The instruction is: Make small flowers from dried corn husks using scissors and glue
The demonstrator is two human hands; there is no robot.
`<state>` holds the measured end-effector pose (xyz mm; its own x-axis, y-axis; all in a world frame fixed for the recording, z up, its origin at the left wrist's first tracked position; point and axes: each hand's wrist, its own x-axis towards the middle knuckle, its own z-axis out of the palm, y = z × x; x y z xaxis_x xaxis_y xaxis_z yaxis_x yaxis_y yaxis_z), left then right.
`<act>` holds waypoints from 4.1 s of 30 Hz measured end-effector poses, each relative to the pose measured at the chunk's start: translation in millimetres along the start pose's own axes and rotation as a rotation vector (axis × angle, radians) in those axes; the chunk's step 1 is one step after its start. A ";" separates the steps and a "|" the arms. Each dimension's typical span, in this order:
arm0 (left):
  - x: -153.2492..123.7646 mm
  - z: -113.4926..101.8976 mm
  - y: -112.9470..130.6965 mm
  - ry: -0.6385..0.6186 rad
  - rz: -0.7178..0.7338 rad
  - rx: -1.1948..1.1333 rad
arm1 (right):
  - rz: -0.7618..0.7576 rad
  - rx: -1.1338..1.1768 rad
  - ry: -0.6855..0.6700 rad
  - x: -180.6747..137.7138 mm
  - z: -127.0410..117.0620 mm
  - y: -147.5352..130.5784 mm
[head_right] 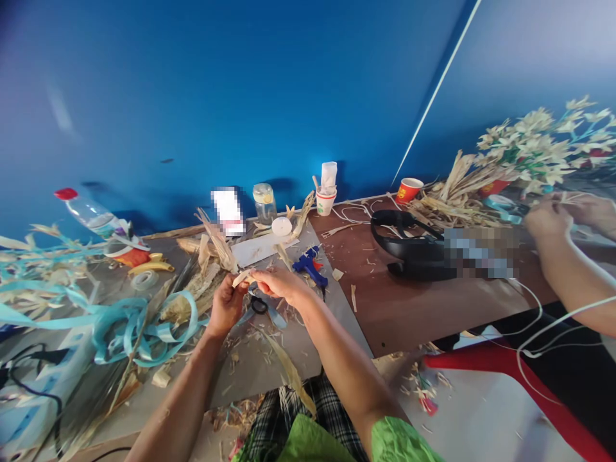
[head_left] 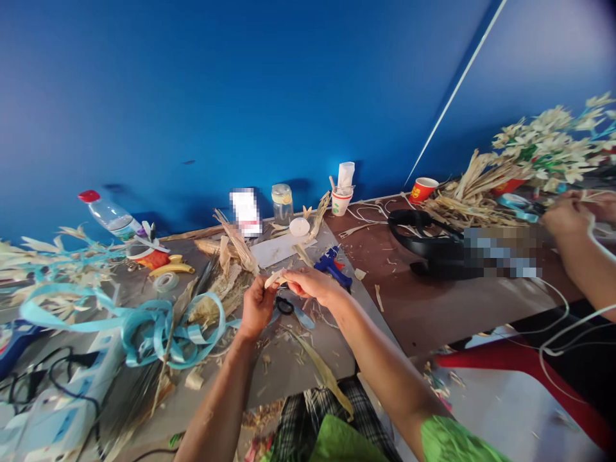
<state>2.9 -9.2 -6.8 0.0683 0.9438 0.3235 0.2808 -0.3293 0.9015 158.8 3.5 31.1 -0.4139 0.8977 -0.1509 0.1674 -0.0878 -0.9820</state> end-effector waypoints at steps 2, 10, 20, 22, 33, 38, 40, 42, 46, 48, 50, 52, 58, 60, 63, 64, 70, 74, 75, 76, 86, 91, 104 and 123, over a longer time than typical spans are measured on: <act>0.2 -0.1 -1.6 -0.005 0.006 0.017 | 0.004 0.061 -0.034 -1.4 -4.0 -0.6; 10.6 -6.5 -8.8 0.201 -0.143 -0.102 | -0.010 0.241 0.332 -6.8 -43.5 -0.3; 10.3 1.9 -11.1 0.125 -0.227 -0.307 | 0.014 -0.686 0.355 6.9 24.9 -1.3; 9.8 2.8 -9.9 0.109 -0.207 -0.286 | 0.007 -0.719 0.376 6.6 26.9 -1.5; 2.4 0.5 -11.6 0.015 -0.026 -0.180 | -0.037 -0.262 0.197 10.7 15.5 7.2; 5.6 -6.3 -9.9 0.073 -0.045 -0.146 | -0.021 -0.002 0.116 -3.0 0.0 -0.3; 8.3 -11.5 -9.6 0.157 -0.090 -0.135 | -0.033 0.139 0.140 -8.3 -18.5 -0.9; 10.8 -15.0 -10.0 0.194 -0.139 -0.173 | -0.050 0.214 0.359 -8.1 -37.1 2.5; 13.2 -11.8 -13.1 0.181 -0.218 -0.251 | 0.002 -0.173 0.635 5.9 -42.3 18.4; 12.8 -8.0 -14.1 0.188 -0.220 -0.229 | -0.040 -0.450 0.613 12.3 -27.3 24.8; 11.9 -5.1 -13.5 0.193 -0.206 -0.193 | -0.118 -0.655 0.705 15.5 -9.3 26.9; 10.8 -2.9 -10.9 0.191 -0.179 -0.147 | -0.220 -0.703 0.734 16.6 5.2 25.5; 6.5 5.3 -3.9 0.143 -0.155 -0.088 | -0.325 -0.157 0.435 22.2 24.0 23.4; 4.9 7.1 -3.1 0.110 -0.148 -0.136 | -0.255 0.059 0.422 25.0 25.6 24.9; 3.3 7.0 -0.5 0.067 -0.177 -0.301 | -0.167 0.301 0.467 27.1 22.5 25.5; 3.2 6.4 0.8 0.059 -0.203 -0.383 | -0.151 0.355 0.495 27.3 20.3 25.2; 6.4 2.1 7.7 0.059 -0.353 -0.847 | -0.121 0.490 0.532 25.9 11.1 23.8; 8.1 1.8 8.1 0.111 -0.374 -0.835 | -0.106 0.519 0.528 25.2 13.0 25.6; 8.1 2.0 7.7 0.102 -0.375 -0.815 | -0.108 0.523 0.520 24.9 13.5 25.7; 8.1 2.2 7.2 0.084 -0.373 -0.793 | -0.114 0.525 0.510 24.4 14.0 25.4; 5.5 6.3 -1.0 -0.036 -0.286 -0.665 | -0.168 0.500 0.436 17.9 14.9 14.6; 3.9 8.3 -1.1 -0.040 -0.271 -0.674 | -0.172 0.500 0.420 20.6 15.1 19.5; 6.7 9.4 -3.6 -0.009 -0.380 -0.868 | -0.199 0.513 0.435 24.1 24.0 24.3; 5.7 7.7 6.0 -0.161 -0.405 -0.938 | -0.248 0.502 0.435 20.7 26.0 20.1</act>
<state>12.3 -5.5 -1.8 0.2811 0.9591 -0.0342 -0.5430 0.1883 0.8184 130.4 9.1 5.3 0.0257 0.9988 0.0406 -0.3617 0.0472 -0.9311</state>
